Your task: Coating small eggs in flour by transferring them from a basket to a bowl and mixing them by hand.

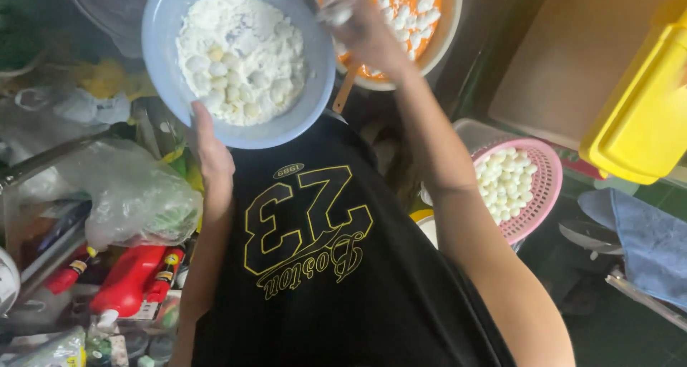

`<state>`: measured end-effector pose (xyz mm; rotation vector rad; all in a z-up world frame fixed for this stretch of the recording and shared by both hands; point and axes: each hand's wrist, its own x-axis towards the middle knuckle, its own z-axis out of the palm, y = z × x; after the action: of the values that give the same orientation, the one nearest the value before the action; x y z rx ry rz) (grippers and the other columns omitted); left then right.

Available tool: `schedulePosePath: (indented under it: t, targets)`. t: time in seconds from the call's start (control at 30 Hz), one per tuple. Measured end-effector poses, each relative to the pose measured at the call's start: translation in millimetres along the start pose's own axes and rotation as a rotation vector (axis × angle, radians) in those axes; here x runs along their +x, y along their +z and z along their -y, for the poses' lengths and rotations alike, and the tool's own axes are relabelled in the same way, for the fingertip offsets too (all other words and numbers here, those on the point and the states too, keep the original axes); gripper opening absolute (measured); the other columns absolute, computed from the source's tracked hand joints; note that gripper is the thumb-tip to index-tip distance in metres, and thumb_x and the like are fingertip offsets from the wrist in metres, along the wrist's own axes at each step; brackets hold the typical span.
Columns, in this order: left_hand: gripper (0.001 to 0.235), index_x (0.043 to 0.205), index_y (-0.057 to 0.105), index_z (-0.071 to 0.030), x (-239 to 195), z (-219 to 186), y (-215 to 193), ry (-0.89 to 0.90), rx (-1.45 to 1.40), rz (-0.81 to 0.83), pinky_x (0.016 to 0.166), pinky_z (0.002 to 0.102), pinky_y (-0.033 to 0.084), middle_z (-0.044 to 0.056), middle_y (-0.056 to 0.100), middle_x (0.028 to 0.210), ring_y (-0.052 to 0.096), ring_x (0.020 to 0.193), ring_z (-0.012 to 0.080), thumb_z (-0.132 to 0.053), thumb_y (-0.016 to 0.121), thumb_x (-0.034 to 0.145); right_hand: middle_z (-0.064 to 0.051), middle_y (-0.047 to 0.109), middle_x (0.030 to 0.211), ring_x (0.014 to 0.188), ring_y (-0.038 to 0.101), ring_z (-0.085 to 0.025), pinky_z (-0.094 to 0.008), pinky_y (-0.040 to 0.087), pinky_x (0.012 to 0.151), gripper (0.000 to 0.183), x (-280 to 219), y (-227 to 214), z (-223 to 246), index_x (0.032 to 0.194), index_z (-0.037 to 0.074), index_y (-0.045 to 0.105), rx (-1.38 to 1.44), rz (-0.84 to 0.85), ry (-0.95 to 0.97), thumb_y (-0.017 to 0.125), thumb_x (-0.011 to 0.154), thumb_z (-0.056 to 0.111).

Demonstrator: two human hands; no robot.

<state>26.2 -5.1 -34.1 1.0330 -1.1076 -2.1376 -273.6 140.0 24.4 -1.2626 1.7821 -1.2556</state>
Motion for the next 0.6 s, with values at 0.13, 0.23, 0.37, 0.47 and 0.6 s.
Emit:
schedulePosePath:
  t: [0.13, 0.23, 0.37, 0.47, 0.6]
  targets:
    - [0.080, 0.156, 0.031, -0.005, -2, 4, -10, 0.027, -0.023, -0.092, 0.123, 0.049, 0.043, 0.022, 0.041, 0.160, 0.044, 0.148, 0.0379, -0.053, 0.065, 0.102, -0.017, 0.073, 0.106, 0.085, 0.074, -0.028, -0.036, 0.060, 0.067, 0.016, -22, -38, -85, 0.102, -0.002, 0.069, -0.424, -0.171, 0.252, 0.059, 0.089, -0.004]
    - [0.080, 0.157, 0.029, -0.006, 0, 4, -11, 0.056, -0.037, -0.085, 0.124, 0.050, 0.041, 0.022, 0.040, 0.161, 0.042, 0.149, 0.0384, -0.053, 0.065, 0.103, -0.012, 0.071, 0.094, 0.073, 0.072, -0.022, -0.030, 0.059, 0.056, 0.014, -36, -35, -144, 0.098, 0.001, 0.069, -0.519, -0.170, 0.363, 0.057, 0.091, -0.003]
    - [0.078, 0.158, 0.028, -0.007, -2, 2, -8, 0.070, -0.057, -0.039, 0.124, 0.050, 0.043, 0.024, 0.040, 0.161, 0.043, 0.150, 0.0404, -0.052, 0.064, 0.105, -0.017, 0.062, 0.108, 0.084, 0.068, -0.031, -0.038, 0.060, 0.068, 0.019, -43, -16, -176, 0.111, 0.002, 0.062, -0.633, -0.175, 0.490, 0.070, 0.094, 0.007]
    - [0.080, 0.159, 0.024, -0.006, -5, -1, -4, 0.072, -0.044, -0.013, 0.127, 0.050, 0.039, 0.024, 0.035, 0.164, 0.038, 0.153, 0.0403, -0.053, 0.061, 0.106, 0.012, 0.051, 0.066, 0.063, 0.053, -0.008, -0.025, 0.052, 0.069, 0.033, -45, -11, -227, 0.070, 0.028, 0.055, -1.831, 0.338, -0.058, 0.050, 0.093, 0.005]
    - [0.078, 0.157, 0.025, -0.007, -11, -4, -2, 0.103, -0.007, -0.062, 0.123, 0.052, 0.044, 0.026, 0.039, 0.160, 0.044, 0.149, 0.0416, -0.050, 0.066, 0.105, -0.018, 0.064, 0.105, 0.076, 0.064, -0.026, -0.035, 0.058, 0.062, 0.014, -50, -6, -163, 0.114, 0.002, 0.065, -0.813, -0.043, 0.337, 0.056, 0.104, 0.006]
